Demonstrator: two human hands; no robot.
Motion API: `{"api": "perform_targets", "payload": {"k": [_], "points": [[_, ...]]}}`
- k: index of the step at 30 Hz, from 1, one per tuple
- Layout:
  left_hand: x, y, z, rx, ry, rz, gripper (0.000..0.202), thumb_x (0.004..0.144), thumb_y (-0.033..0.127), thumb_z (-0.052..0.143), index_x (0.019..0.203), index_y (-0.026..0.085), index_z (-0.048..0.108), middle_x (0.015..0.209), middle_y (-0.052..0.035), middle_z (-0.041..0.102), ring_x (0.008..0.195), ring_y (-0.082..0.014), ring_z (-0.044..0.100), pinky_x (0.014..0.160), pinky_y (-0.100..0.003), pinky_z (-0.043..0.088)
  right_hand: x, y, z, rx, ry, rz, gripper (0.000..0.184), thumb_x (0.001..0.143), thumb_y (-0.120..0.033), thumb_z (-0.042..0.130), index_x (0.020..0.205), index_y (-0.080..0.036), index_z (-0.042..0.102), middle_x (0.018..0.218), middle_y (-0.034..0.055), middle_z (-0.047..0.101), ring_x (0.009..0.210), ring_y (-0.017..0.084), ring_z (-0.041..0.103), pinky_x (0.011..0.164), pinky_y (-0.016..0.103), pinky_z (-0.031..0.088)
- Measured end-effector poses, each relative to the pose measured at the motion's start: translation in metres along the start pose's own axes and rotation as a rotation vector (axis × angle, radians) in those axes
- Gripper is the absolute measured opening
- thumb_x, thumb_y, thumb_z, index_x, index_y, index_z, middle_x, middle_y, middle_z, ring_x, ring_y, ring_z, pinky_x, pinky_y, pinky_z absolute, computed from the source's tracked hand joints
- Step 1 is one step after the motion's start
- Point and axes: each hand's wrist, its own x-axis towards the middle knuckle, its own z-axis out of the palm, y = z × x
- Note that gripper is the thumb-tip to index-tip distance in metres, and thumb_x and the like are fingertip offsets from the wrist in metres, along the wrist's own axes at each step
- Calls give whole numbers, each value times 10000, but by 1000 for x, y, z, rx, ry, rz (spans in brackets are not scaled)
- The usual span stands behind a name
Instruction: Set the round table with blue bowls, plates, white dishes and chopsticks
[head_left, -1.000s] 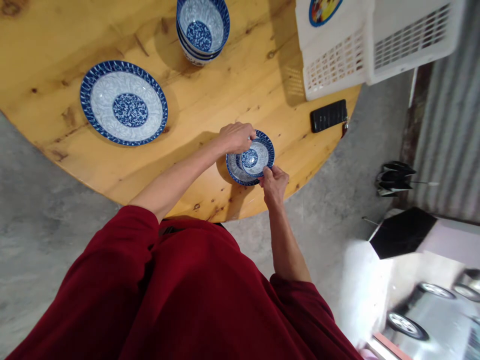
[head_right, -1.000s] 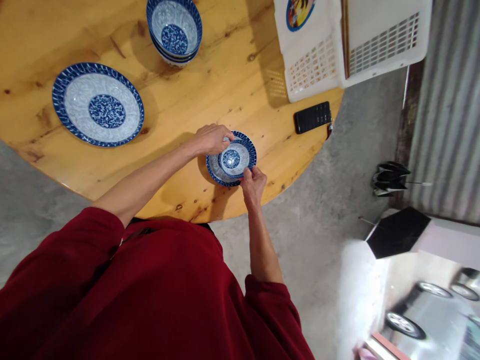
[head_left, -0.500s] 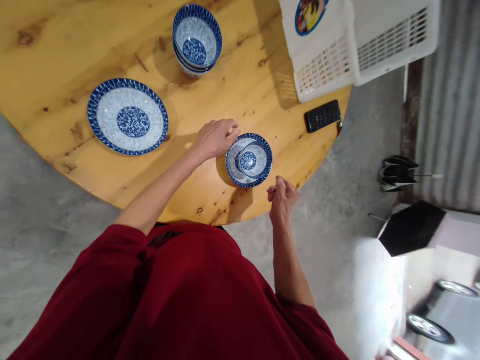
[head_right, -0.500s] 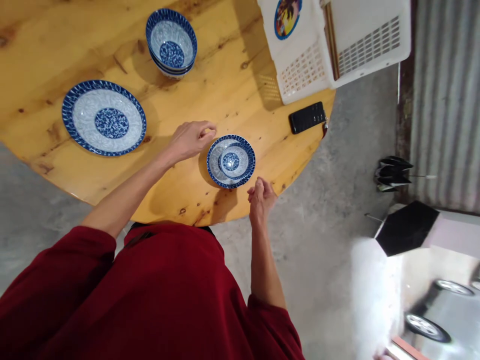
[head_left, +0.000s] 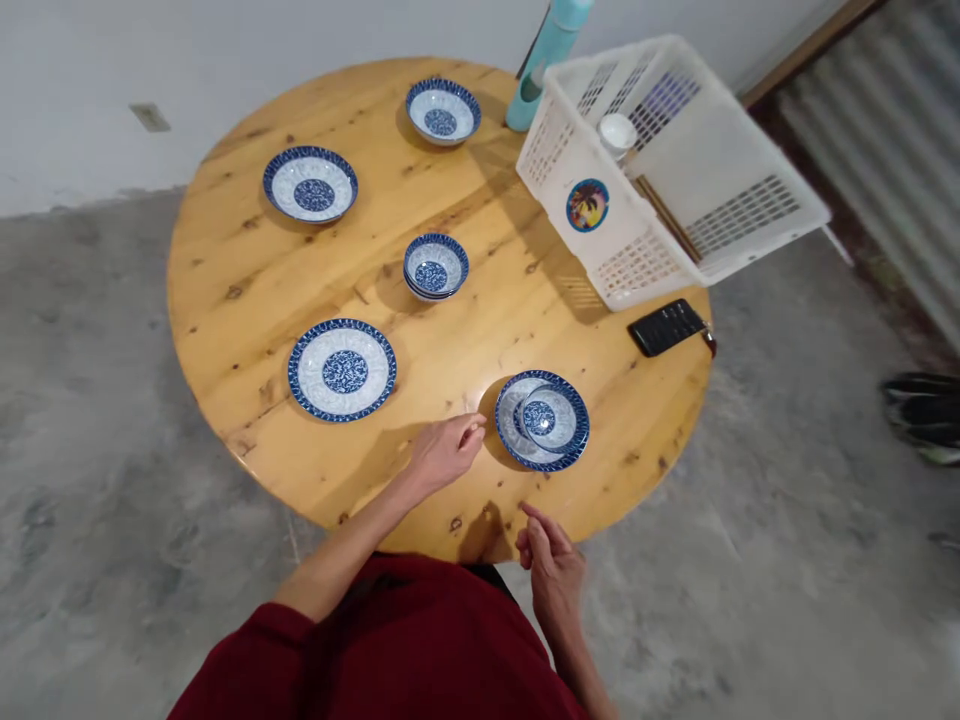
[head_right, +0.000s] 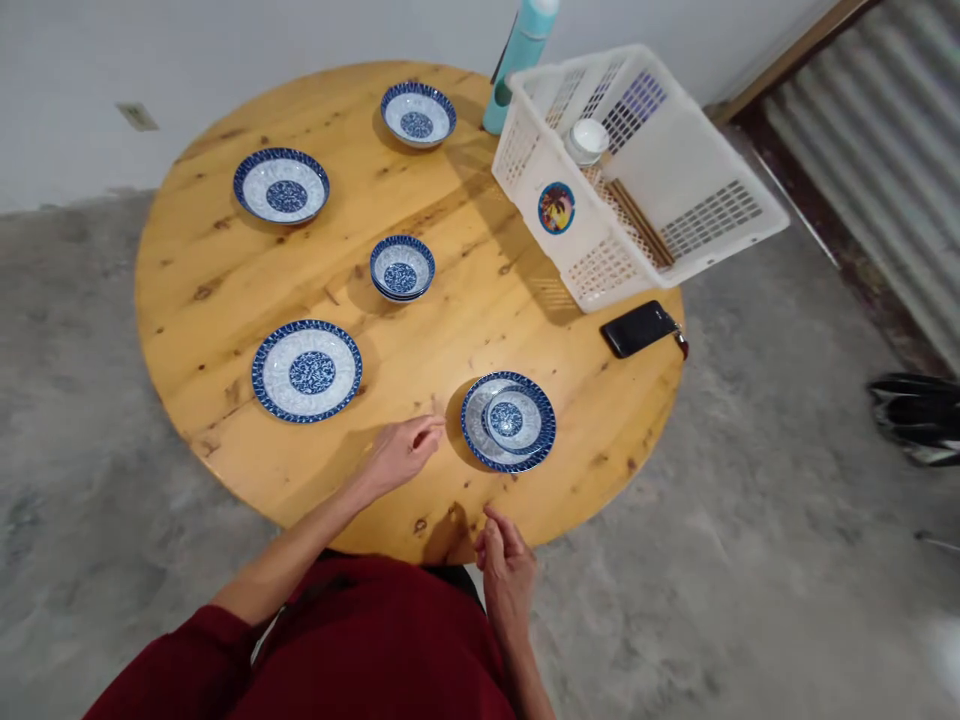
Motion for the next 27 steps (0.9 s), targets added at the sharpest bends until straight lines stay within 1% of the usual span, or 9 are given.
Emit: {"api": "perform_targets", "payload": {"k": [2, 4, 7, 9, 11, 14, 19, 22, 27], "points": [[-13, -7, -1, 5, 6, -39, 406, 980, 340, 447, 1256, 238, 726, 926, -21, 787, 820, -189, 701, 770, -263, 504, 0, 5, 0, 18, -28, 21, 482, 759, -615, 684, 1015, -208, 718, 589, -36, 556, 462, 145, 428, 452, 288, 372], [-26, -13, -2, 14, 37, -81, 407, 974, 338, 449, 1243, 232, 735, 882, -20, 775, 806, -187, 692, 766, -264, 497, 3, 9, -2, 32, -68, 18, 468, 761, -602, 679, 1027, -217, 711, 597, -40, 558, 472, 148, 427, 464, 290, 374], [-47, -18, 0, 25, 108, -130, 420, 964, 335, 450, 1236, 198, 740, 842, -28, 757, 768, -185, 670, 756, -271, 487, 15, 14, -8, 34, -132, -8, 462, 775, -568, 680, 1060, -206, 709, 636, -35, 577, 503, 149, 441, 487, 289, 379], [-62, -19, 4, 26, 152, -149, 430, 961, 332, 442, 1235, 182, 737, 830, -29, 746, 742, -177, 654, 745, -269, 481, 24, 15, -14, 36, -174, -25, 474, 768, -550, 688, 1074, -188, 707, 648, -31, 590, 516, 147, 447, 492, 287, 378], [-77, -18, 13, 25, 182, -186, 432, 960, 326, 429, 1232, 185, 734, 816, -22, 737, 724, -168, 645, 729, -261, 477, 33, 18, -22, 37, -202, -48, 481, 753, -538, 692, 1070, -177, 705, 637, -31, 593, 511, 145, 442, 490, 286, 373], [-97, -16, 32, 28, 202, -261, 428, 956, 327, 423, 1225, 194, 728, 805, -14, 732, 727, -165, 646, 713, -254, 478, 39, 24, -39, 38, -215, -69, 469, 745, -521, 694, 1061, -176, 707, 639, -29, 602, 508, 144, 448, 493, 291, 381], [-128, -9, 65, -22, 191, -293, 438, 956, 373, 432, 1240, 190, 711, 853, -33, 760, 731, -178, 673, 708, -273, 503, 32, 46, -67, 114, -208, -32, 453, 750, -522, 700, 1051, -183, 706, 639, -32, 604, 510, 140, 448, 481, 280, 372], [-145, -5, 78, -20, 228, -328, 438, 955, 383, 434, 1242, 202, 711, 875, -36, 773, 739, -184, 690, 707, -277, 514, 26, 56, -71, 159, -239, -6, 495, 710, -541, 725, 1030, -164, 707, 615, -33, 597, 492, 131, 440, 468, 270, 359], [-175, -4, 95, -5, 347, -333, 448, 939, 385, 432, 1226, 189, 716, 861, -38, 772, 778, -189, 715, 744, -272, 531, 22, 61, -62, 176, -362, -29, 530, 661, -575, 705, 966, -142, 710, 575, -29, 584, 446, 125, 425, 436, 266, 332]]}}
